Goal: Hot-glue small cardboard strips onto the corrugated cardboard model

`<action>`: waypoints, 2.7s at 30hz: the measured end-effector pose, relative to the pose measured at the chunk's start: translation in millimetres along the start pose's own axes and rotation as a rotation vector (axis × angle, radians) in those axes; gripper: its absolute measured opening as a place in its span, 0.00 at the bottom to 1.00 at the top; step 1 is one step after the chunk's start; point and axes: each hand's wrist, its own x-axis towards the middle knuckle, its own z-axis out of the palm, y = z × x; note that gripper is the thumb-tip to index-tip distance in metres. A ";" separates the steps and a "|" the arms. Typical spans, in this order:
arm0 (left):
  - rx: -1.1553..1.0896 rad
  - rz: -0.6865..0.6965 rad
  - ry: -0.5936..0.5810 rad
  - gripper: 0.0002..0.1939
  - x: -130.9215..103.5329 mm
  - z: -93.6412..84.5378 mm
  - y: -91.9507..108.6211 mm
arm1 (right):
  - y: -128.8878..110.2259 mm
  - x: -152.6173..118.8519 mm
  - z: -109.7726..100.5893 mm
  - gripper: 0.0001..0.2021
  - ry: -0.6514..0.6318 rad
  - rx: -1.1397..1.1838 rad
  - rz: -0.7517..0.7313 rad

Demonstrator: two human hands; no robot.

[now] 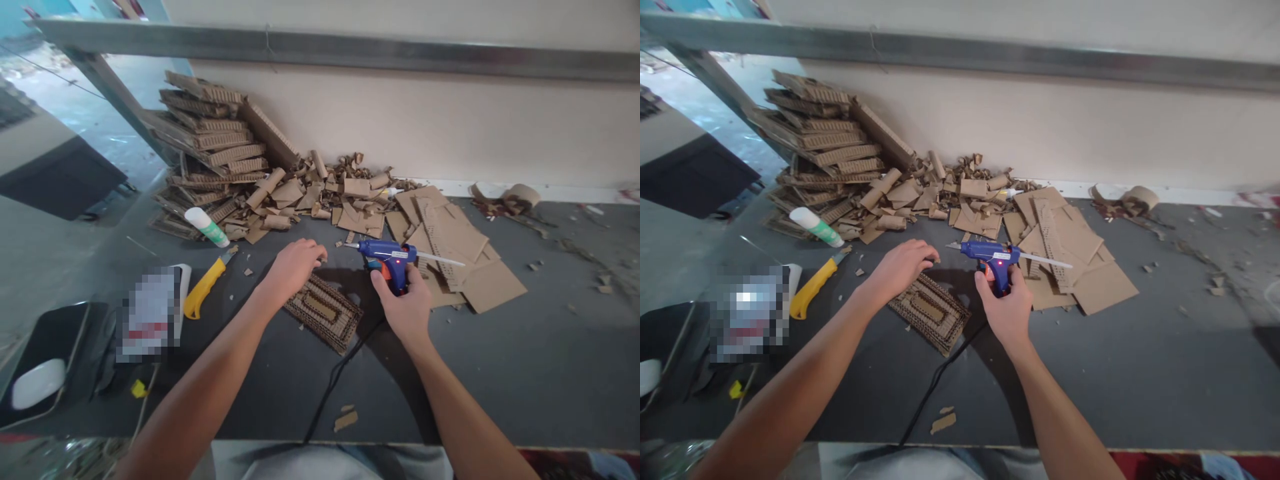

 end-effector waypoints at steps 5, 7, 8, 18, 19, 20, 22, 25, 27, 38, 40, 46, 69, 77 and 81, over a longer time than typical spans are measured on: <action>-0.009 -0.035 -0.058 0.12 8.0 6.3 -6.2 | -0.7 -0.4 0.4 0.18 0.006 -0.007 -0.008; 0.010 -0.034 -0.064 0.11 11.9 7.6 -4.8 | -1.2 -0.6 0.6 0.18 0.002 -0.006 -0.010; 0.024 -0.033 -0.065 0.11 13.7 7.7 -3.7 | -1.3 -0.6 0.7 0.18 0.000 -0.006 -0.014; -0.029 0.066 0.047 0.11 -3.5 0.5 17.0 | 0.5 -0.8 1.4 0.19 0.019 -0.007 -0.005; -0.071 0.090 0.051 0.10 -8.1 0.2 20.7 | -0.2 -1.0 1.2 0.19 0.018 -0.007 -0.004; -0.102 0.111 0.033 0.10 -12.4 0.5 24.1 | -1.0 -1.1 1.0 0.19 0.016 -0.006 -0.003; -0.146 0.145 -0.024 0.10 -19.1 3.1 28.1 | -2.2 -1.5 0.6 0.19 0.014 -0.006 -0.002; -0.230 0.152 -0.043 0.10 -24.0 11.0 24.8 | -2.2 -1.6 0.3 0.19 0.011 -0.001 0.000; -0.297 0.130 -0.004 0.10 -25.1 17.0 17.4 | -1.3 -1.4 0.1 0.19 0.005 0.002 0.001; -0.632 -0.332 0.185 0.09 -33.4 20.3 -18.8 | -2.7 -1.4 0.2 0.18 0.008 0.014 -0.005; -0.842 -0.386 0.217 0.09 -33.3 19.3 -19.8 | -2.7 -2.0 -1.7 0.18 -0.046 0.059 0.034; -1.494 -0.419 0.302 0.15 -34.8 11.5 -16.1 | -5.4 -11.1 -8.7 0.20 -0.620 0.352 0.245; -1.584 -0.374 0.400 0.14 -38.4 11.4 -15.9 | 0.0 -12.9 2.3 0.18 -0.344 0.334 0.037; -1.457 -0.215 0.161 0.17 -44.2 11.5 -2.1 | -4.2 -12.3 -1.2 0.16 -0.191 0.087 -0.074; -1.433 -0.192 0.196 0.12 -43.5 13.1 -0.3 | -7.0 -10.2 -1.6 0.14 -0.124 -0.041 -0.181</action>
